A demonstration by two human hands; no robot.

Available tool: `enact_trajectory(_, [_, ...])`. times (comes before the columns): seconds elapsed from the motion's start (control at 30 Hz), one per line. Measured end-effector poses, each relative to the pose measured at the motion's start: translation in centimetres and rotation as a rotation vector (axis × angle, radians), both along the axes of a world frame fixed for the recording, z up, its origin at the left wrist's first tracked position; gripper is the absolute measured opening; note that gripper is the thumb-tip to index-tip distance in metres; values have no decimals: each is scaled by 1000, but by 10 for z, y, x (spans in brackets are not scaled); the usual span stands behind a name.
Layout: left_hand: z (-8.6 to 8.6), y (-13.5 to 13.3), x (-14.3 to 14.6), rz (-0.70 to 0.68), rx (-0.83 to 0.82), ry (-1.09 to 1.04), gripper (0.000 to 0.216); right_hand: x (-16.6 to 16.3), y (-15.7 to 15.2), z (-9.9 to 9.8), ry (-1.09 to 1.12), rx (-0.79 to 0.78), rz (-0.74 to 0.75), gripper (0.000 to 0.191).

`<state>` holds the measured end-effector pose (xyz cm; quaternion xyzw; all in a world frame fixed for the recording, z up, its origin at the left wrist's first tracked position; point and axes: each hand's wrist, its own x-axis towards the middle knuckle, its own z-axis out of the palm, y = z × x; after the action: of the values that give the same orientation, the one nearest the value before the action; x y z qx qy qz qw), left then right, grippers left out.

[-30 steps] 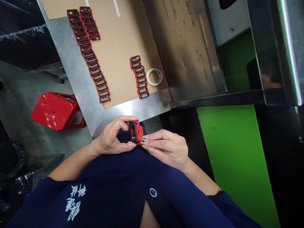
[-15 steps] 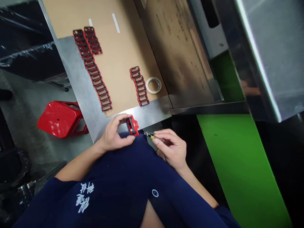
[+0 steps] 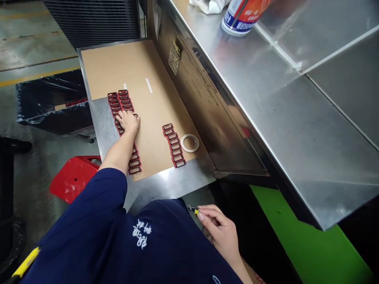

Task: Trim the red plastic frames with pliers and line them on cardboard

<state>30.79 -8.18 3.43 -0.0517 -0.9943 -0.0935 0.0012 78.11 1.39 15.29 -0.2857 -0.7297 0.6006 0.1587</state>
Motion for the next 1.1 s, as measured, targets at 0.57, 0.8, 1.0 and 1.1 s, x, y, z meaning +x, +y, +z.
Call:
enact_trajectory(0.57, [-20, -35, -25, -293, -113, 96, 35, -10, -2, -9, 27, -108, 15, 8])
enact_trajectory(0.8, [-16, -30, -32, -312, -138, 68, 35, -11, -3, -10, 18, -117, 11, 11])
enact_trajectory(1.0, [-10, -30, -40, -260, -160, 64, 38, -8, -6, -14, 5, -163, -21, 9])
enact_trajectory(1.1, [-5, -29, -40, -243, -163, 68, 39, -6, -7, -17, 2, -201, -9, 8])
